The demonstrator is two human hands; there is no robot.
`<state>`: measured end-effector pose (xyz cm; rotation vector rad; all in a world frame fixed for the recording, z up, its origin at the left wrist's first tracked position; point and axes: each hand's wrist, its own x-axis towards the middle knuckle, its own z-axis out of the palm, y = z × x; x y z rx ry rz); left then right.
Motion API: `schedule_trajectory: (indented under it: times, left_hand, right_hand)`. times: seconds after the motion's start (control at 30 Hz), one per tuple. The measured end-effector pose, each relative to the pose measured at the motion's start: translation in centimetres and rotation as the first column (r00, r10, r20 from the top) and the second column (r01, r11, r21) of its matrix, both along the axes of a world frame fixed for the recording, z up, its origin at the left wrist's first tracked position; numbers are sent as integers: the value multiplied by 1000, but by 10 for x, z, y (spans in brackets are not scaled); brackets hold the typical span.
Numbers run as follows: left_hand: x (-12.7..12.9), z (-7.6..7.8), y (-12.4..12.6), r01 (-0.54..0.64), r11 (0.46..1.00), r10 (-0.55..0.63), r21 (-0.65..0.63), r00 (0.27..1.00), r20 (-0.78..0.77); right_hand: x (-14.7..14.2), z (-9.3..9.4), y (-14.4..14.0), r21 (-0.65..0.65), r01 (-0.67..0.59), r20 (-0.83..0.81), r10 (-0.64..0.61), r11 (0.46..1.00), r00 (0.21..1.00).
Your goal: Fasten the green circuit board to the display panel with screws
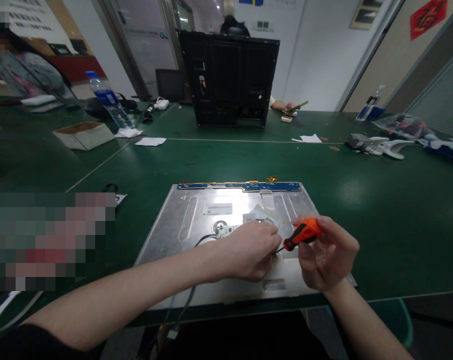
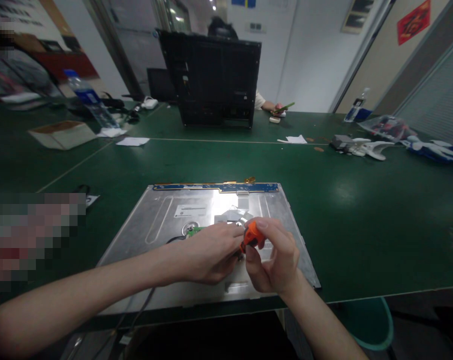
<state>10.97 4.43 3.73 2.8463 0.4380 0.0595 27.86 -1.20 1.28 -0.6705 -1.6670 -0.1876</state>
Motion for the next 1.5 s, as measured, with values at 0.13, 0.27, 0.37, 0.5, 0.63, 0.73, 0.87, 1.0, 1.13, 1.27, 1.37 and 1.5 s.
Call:
schedule_trajectory:
  times: [0.13, 0.27, 0.37, 0.5, 0.63, 0.73, 0.87, 1.0, 1.13, 1.27, 1.37, 1.5]
  left_hand:
    - [0, 1, 0, 3, 1000, -3, -2, 1000, 7]
    - [0, 0, 0, -2, 1000, 2, 12, 1000, 17]
    - [0, 0, 0, 2, 1000, -2, 24, 1000, 7]
    - [0, 1, -1, -1, 1000, 1, 24, 1000, 14]
    - [0, 1, 0, 9, 1000, -9, 18, 1000, 11]
    - [0, 1, 0, -1, 1000, 1, 12, 1000, 3]
    - [0, 1, -1, -14, 1000, 14, -2, 999, 30]
    - [-1, 0, -1, -8, 1000, 8, 9, 1000, 22]
    - [0, 0, 0, 4, 999, -4, 48, 1000, 5]
    - [0, 1, 0, 1, 999, -2, 49, 1000, 6]
    - [0, 2, -1, -3, 999, 4, 43, 1000, -12]
    - [0, 3, -1, -3, 999, 4, 41, 1000, -25]
  right_hand:
    - [-2, 5, 2, 51, 19, 3, -19, 999, 1000]
    - [-3, 11, 3, 41, 40, 26, -41, 998, 999]
    - [-3, 13, 2, 46, 45, 34, -46, 998, 998]
    - [-2, 12, 3, 55, 55, 28, -57, 997, 998]
    - [-2, 9, 4, 56, 52, 42, -55, 997, 998]
    - [-3, 8, 3, 34, 32, 30, -33, 999, 999]
    - [-3, 7, 1, -3, 21, 9, -21, 1000, 1000]
    - [-3, 5, 1, 28, 33, 1, -33, 999, 999]
    - [-2, 4, 2, 29, 30, 2, -30, 999, 1000]
    - [-2, 7, 3, 25, 66, 3, -66, 998, 998]
    - [-1, 9, 3, 39, 89, 15, -90, 995, 996]
    - [-1, 7, 3, 55, 92, 34, -94, 994, 995]
